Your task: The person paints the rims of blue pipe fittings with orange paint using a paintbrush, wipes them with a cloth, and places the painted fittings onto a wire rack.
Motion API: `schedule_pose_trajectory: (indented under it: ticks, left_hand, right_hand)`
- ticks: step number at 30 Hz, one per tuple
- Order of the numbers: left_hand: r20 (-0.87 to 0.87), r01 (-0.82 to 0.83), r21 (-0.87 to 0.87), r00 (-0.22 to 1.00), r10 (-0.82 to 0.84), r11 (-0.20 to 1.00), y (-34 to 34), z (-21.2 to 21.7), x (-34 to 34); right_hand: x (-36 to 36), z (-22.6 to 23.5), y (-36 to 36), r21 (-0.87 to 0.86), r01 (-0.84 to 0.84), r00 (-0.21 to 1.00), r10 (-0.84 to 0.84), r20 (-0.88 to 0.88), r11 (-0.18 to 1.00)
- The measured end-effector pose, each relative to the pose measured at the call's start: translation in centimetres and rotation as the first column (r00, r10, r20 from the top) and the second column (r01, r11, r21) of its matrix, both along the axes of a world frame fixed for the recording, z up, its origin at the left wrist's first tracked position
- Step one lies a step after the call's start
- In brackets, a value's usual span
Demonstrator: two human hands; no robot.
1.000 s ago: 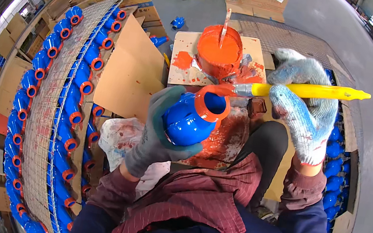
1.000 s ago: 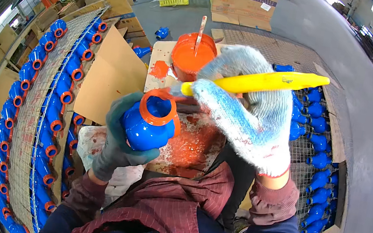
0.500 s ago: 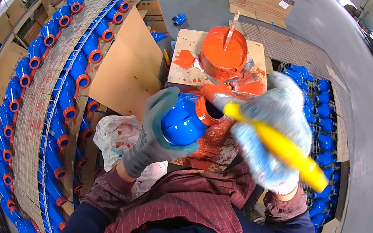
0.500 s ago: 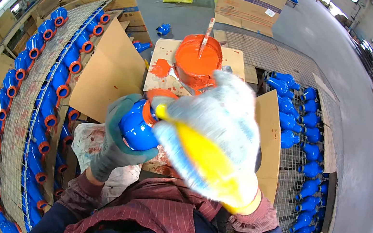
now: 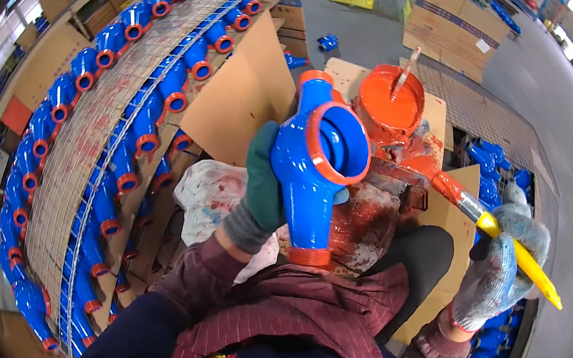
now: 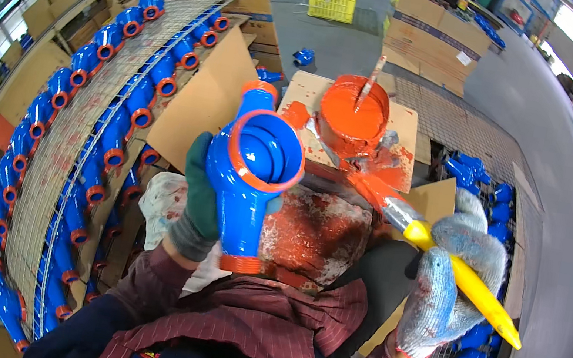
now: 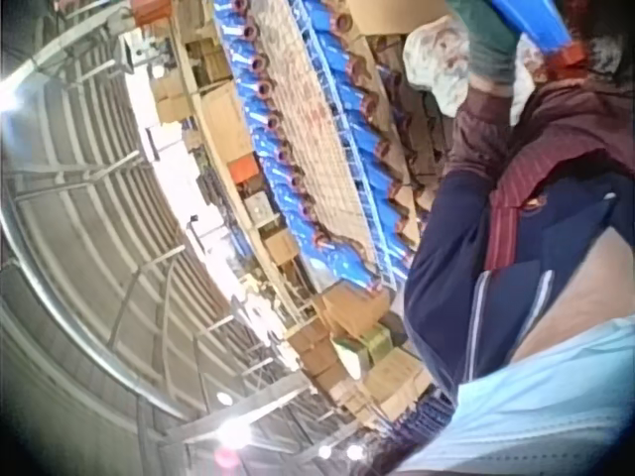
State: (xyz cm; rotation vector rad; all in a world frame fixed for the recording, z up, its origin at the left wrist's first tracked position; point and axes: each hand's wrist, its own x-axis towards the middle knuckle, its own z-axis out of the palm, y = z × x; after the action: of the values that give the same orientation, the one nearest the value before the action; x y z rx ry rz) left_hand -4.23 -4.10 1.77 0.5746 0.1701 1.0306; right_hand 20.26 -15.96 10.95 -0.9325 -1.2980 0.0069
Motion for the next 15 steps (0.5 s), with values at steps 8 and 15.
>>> schedule_pose_trajectory:
  ticks: [8,15]
  left_hand:
    - [0.386,0.245,-0.028,0.897,-0.216,0.969,-1.4,0.4,0.0]
    - [0.412,0.162,-0.161,0.908,-0.083,0.974,-1.7,4.1,0.3]
  right_hand:
    - [0.2,-1.3,-1.9,-0.122,0.045,0.998,-0.051,-0.046,0.992]
    - [-1.6,-1.3,-2.3,-0.140,-0.170,0.983,0.157,-0.097,0.976]
